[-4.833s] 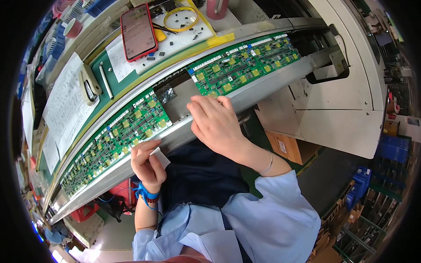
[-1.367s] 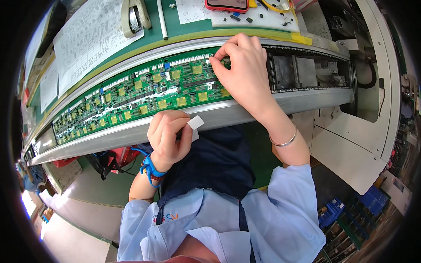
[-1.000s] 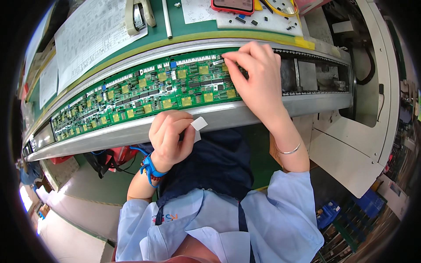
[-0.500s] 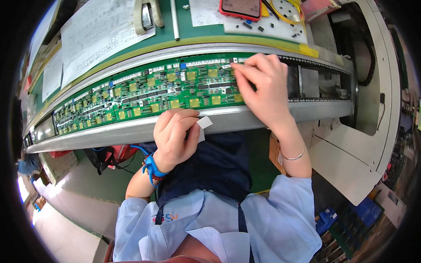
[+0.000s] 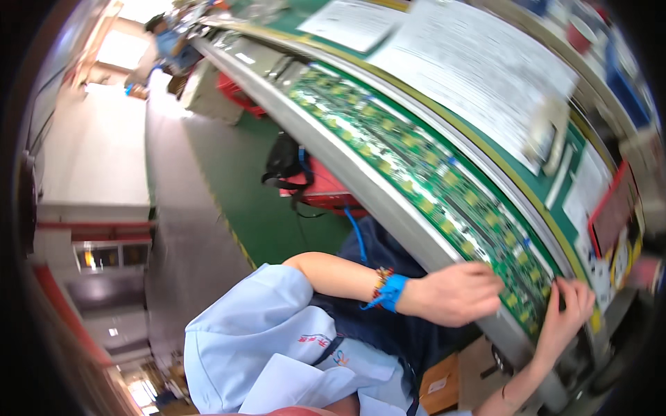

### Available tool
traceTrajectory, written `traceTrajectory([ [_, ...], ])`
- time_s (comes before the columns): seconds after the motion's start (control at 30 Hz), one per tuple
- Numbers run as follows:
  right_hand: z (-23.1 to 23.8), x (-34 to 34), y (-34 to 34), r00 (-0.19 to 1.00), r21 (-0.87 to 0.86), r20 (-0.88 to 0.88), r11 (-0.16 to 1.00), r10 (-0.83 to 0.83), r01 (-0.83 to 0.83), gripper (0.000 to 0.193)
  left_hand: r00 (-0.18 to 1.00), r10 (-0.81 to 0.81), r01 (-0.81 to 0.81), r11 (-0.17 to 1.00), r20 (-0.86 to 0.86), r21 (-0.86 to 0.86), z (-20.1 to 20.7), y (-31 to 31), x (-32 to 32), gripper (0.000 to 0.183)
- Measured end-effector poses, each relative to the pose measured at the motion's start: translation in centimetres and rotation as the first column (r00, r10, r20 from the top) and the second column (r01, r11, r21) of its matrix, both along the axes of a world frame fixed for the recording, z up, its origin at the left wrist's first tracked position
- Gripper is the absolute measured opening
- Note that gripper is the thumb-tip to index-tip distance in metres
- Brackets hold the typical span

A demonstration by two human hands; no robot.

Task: The person cleans a long green circuit board on a workbench using a cotton swab. They repeatedly wipe specific areas of the board, occasionally referencing a document on the table, and continue the cleaning process across multiple sections of the board.

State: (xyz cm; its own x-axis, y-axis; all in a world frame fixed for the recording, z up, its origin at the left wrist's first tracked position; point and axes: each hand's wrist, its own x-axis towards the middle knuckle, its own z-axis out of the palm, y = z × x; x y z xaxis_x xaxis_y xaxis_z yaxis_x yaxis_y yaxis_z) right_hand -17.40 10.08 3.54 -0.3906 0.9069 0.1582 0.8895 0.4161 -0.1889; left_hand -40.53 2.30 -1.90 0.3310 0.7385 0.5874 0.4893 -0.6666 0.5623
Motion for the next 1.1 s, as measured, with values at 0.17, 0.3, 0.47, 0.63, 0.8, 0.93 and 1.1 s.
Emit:
traceTrajectory([
  [0.17,0.1,-0.1,0.0,0.996,-0.039,-0.086,0.999,0.006,-0.010,0.008,0.999,0.032,-0.032,0.999,0.012,0.014,0.5,-0.6,0.7,0.014],
  [0.3,0.2,0.5,0.4,0.991,-0.080,-0.135,0.997,0.005,-0.016,0.007,0.999,0.021,-0.022,1.000,0.033,0.022,0.8,-0.3,0.8,0.013],
  [0.47,0.2,1.1,0.7,0.985,-0.117,-0.172,0.993,-0.004,-0.016,0.009,1.000,0.009,-0.010,1.000,0.024,0.021,1.1,0.0,0.8,0.014],
  [0.63,0.6,1.3,0.9,0.978,-0.144,-0.210,0.989,0.014,-0.045,0.011,1.000,-0.017,0.017,1.000,0.013,0.001,1.6,-0.1,0.4,0.016],
  [0.8,0.5,1.6,1.1,0.969,-0.171,-0.248,0.985,-0.013,-0.030,0.013,0.999,-0.034,0.034,0.999,0.015,-0.006,1.7,-0.2,0.2,0.019],
  [0.93,0.7,1.4,1.1,0.970,-0.152,-0.243,0.987,0.007,-0.045,0.014,0.999,-0.035,0.035,0.999,-0.017,-0.015,1.7,-0.4,0.1,0.021],
  [1.1,1.2,1.2,1.6,0.959,-0.220,-0.283,0.971,0.025,-0.090,0.014,0.998,-0.053,0.052,0.998,-0.044,-0.028,1.9,-0.7,-0.1,0.021],
])
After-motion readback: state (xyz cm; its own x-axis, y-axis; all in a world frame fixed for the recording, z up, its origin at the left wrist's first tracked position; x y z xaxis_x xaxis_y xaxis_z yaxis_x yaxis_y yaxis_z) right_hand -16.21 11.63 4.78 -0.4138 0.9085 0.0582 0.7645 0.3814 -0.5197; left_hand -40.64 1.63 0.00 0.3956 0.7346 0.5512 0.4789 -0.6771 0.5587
